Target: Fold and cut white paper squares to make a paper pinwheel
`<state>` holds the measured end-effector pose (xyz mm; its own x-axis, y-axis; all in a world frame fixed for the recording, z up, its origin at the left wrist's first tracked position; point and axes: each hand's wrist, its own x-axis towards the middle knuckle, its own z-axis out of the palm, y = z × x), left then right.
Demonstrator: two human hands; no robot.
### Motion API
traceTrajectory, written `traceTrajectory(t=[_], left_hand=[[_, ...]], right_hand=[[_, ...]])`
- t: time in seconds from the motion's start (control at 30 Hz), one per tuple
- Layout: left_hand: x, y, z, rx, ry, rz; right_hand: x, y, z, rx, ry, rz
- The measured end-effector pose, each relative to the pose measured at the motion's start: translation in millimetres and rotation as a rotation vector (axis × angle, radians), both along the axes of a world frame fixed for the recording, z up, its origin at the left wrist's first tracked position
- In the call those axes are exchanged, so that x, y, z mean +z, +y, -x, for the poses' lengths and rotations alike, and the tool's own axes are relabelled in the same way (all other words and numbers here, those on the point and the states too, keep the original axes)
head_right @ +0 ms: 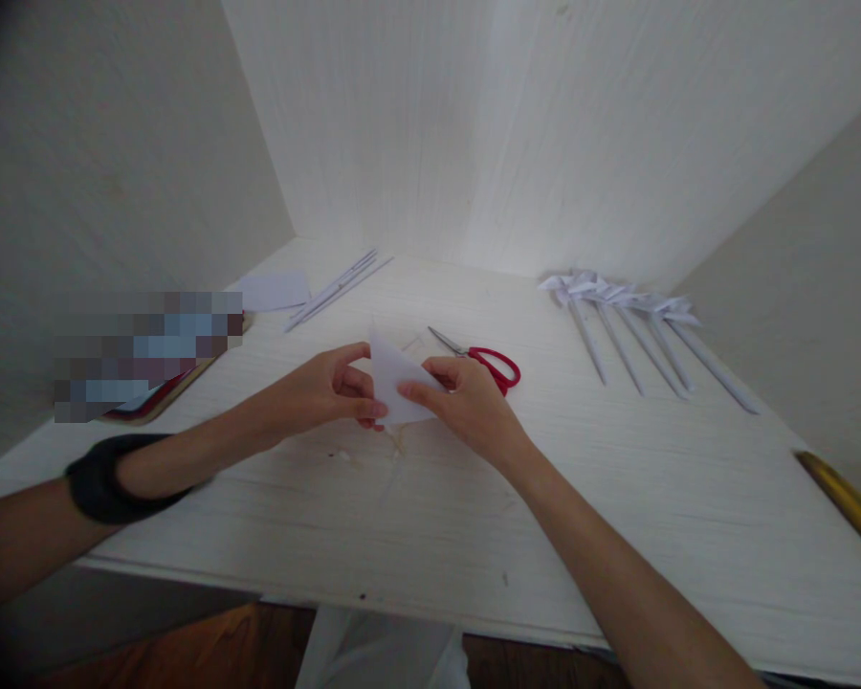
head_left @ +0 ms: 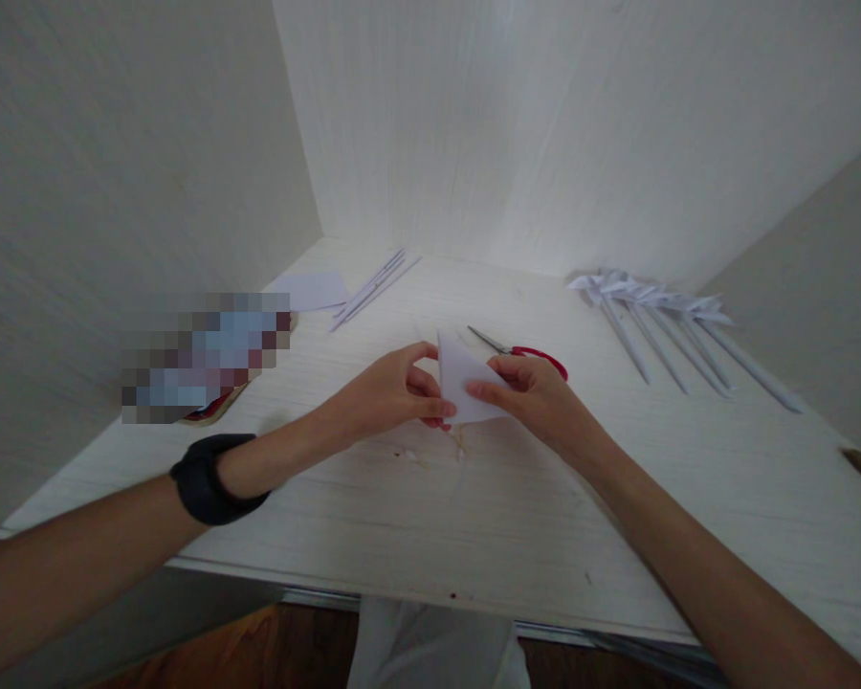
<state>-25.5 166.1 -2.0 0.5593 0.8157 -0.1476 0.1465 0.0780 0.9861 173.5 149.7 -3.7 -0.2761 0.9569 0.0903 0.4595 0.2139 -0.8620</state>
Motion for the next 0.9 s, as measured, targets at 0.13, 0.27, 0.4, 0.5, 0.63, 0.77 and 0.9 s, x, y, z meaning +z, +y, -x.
traceTrajectory(t=[0.13, 0.27, 0.4, 0.5, 0.63, 0.77, 0.9], left_hand=[[2.0, -0.7, -1.2, 0.014, -0.006, 0.019], [2.1, -0.8, -1.1, 0.007, 0.015, 0.017], [0.3, -0.6, 0.4, -0.001, 0.008, 0.013], [-0.5, 0.0, 0.8, -0.008, 0.01, 0.006], [-0.7, 0.3, 0.9, -0.011, 0.019, 0.004], [-1.2, 0.0, 1.1, -0.014, 0.018, 0.003], [-2.4, 0.1, 1.1, -0.019, 0.023, -0.008]], right_hand=[[0.0, -0.3, -0.2, 0.001, 0.007, 0.004], [1.2, -0.8, 0.1, -0.004, 0.007, 0.006], [2.6, -1.4, 1.1, -0.013, 0.006, 0.01], [2.7, -1.6, 1.8, -0.015, 0.009, 0.014], [2.2, -1.6, 1.6, -0.016, 0.011, 0.015], [3.9, -2.1, 1.2, -0.008, 0.051, 0.019], [9.6, -3.5, 1.3, -0.007, 0.184, 0.053]])
